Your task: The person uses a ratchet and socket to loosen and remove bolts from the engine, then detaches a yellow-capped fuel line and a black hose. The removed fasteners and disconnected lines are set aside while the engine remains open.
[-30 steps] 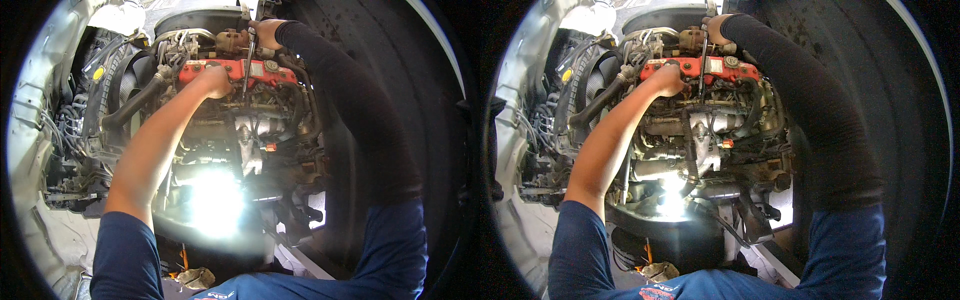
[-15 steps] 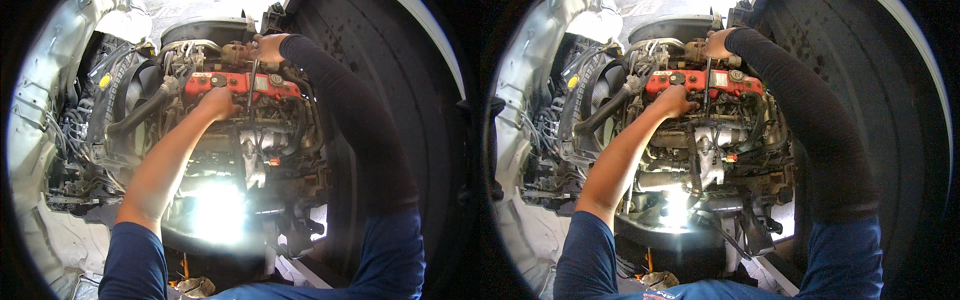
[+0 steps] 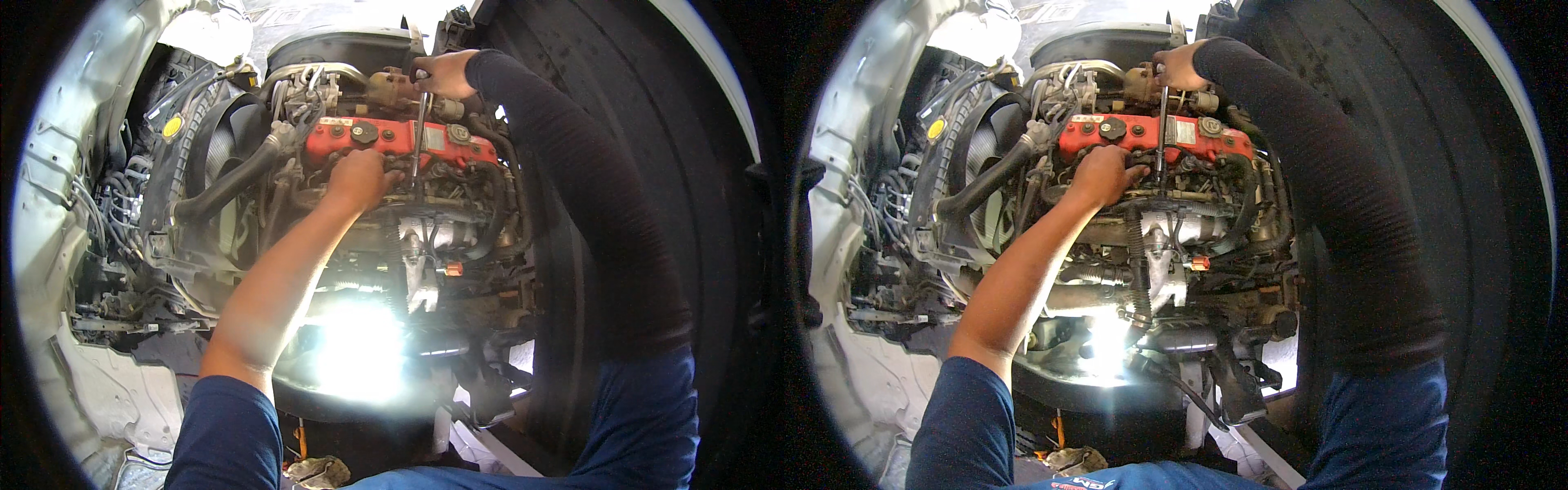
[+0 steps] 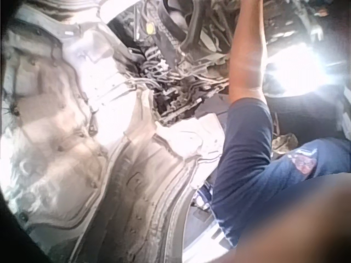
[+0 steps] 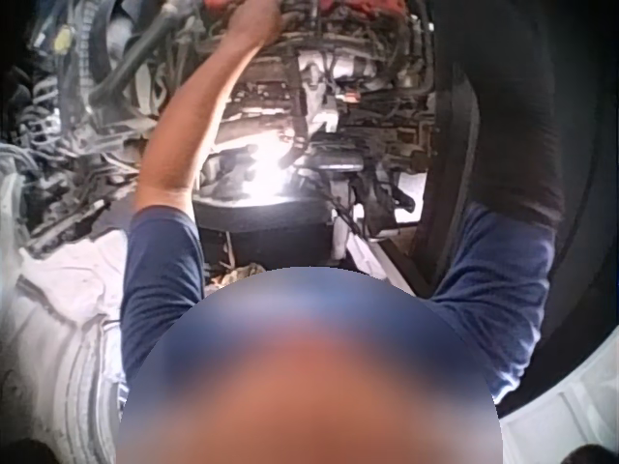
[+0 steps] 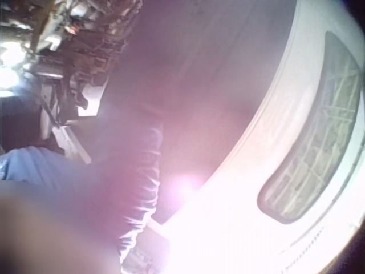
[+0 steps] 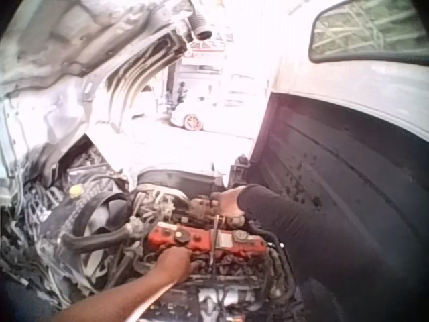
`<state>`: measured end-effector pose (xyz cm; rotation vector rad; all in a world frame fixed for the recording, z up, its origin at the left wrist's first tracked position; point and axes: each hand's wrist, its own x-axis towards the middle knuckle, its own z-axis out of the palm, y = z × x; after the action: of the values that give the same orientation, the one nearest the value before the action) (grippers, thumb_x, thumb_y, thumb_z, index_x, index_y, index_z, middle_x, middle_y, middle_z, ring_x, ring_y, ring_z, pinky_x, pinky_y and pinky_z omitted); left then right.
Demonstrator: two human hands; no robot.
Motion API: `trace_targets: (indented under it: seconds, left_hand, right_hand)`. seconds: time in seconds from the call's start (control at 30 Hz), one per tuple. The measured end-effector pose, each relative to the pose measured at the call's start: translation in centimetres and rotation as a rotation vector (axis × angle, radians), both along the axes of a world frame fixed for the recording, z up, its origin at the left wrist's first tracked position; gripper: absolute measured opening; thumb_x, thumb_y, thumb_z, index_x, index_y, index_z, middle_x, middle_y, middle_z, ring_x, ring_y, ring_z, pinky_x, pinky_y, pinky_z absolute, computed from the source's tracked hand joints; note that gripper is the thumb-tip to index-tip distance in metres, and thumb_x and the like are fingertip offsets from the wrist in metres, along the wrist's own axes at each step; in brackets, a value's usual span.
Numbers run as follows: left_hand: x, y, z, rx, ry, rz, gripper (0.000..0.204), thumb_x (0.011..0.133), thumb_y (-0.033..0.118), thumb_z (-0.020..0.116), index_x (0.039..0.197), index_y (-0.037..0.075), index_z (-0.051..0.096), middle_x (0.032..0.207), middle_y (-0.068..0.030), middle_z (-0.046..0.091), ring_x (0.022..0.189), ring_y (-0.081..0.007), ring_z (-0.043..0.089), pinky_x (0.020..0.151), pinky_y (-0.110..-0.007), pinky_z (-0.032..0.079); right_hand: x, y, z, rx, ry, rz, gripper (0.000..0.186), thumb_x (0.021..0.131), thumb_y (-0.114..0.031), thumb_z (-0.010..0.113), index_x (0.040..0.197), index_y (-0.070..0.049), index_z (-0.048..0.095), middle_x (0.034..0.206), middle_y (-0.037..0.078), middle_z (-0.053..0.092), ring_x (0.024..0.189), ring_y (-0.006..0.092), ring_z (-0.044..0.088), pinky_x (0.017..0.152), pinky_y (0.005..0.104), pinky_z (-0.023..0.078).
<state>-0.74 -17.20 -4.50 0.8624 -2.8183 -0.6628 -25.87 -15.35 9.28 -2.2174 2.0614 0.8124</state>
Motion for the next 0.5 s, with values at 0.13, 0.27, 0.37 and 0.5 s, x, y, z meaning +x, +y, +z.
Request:
trace_targets:
  seconds: [0.13, 0.27, 0.37, 0.5]
  left_hand:
    - [0.1, 0.1, 0.4, 0.019, -0.025, 0.026, 0.045, 0.095, 0.049, 0.077, 0.105, 0.005, 0.081, 0.105, -0.0224, 0.078, 0.105, -0.0418, 0.075, 0.093, -0.053, 0.059]
    - [0.2, 0.1, 0.9, 0.059, -0.021, 0.023, 0.045, 0.095, 0.049, 0.078, 0.105, 0.005, 0.081, 0.109, -0.0224, 0.078, 0.107, -0.0414, 0.075, 0.094, -0.053, 0.059]
    - [0.4, 0.3, 1.0, 0.053, -0.013, 0.042, 0.046, 0.095, 0.048, 0.077, 0.106, 0.003, 0.080, 0.111, -0.0226, 0.078, 0.108, -0.0408, 0.074, 0.093, -0.052, 0.060]
    - [0.6, 0.5, 1.1, 0.043, -0.022, 0.047, 0.049, 0.095, 0.050, 0.077, 0.106, 0.003, 0.079, 0.111, -0.0224, 0.078, 0.109, -0.0401, 0.075, 0.093, -0.051, 0.060]
  right_hand:
    - [-0.6, -1.5, -0.6, 0.284, 0.325, -0.008, 0.049, 0.091, -0.019, 0.072, 0.137, -0.005, 0.066, 0.092, 0.018, 0.076, 0.088, 0.0311, 0.075, 0.079, 0.0454, 0.059]
    - [0.5, -1.6, 0.7, 0.339, 0.418, 0.024, 0.051, 0.095, -0.027, 0.069, 0.143, -0.011, 0.063, 0.099, 0.019, 0.077, 0.093, 0.0322, 0.075, 0.083, 0.0460, 0.058]
    - [0.7, 0.9, 1.7, -0.109, -0.289, -0.248, 0.054, 0.103, -0.045, 0.062, 0.149, -0.017, 0.057, 0.112, 0.022, 0.075, 0.101, 0.0349, 0.074, 0.091, 0.0482, 0.056]
    - [0.3, 2.2, 0.7, -0.161, -0.294, -0.209, 0.063, 0.106, -0.060, 0.052, 0.141, -0.008, 0.063, 0.112, 0.026, 0.075, 0.102, 0.0359, 0.074, 0.093, 0.0488, 0.055]
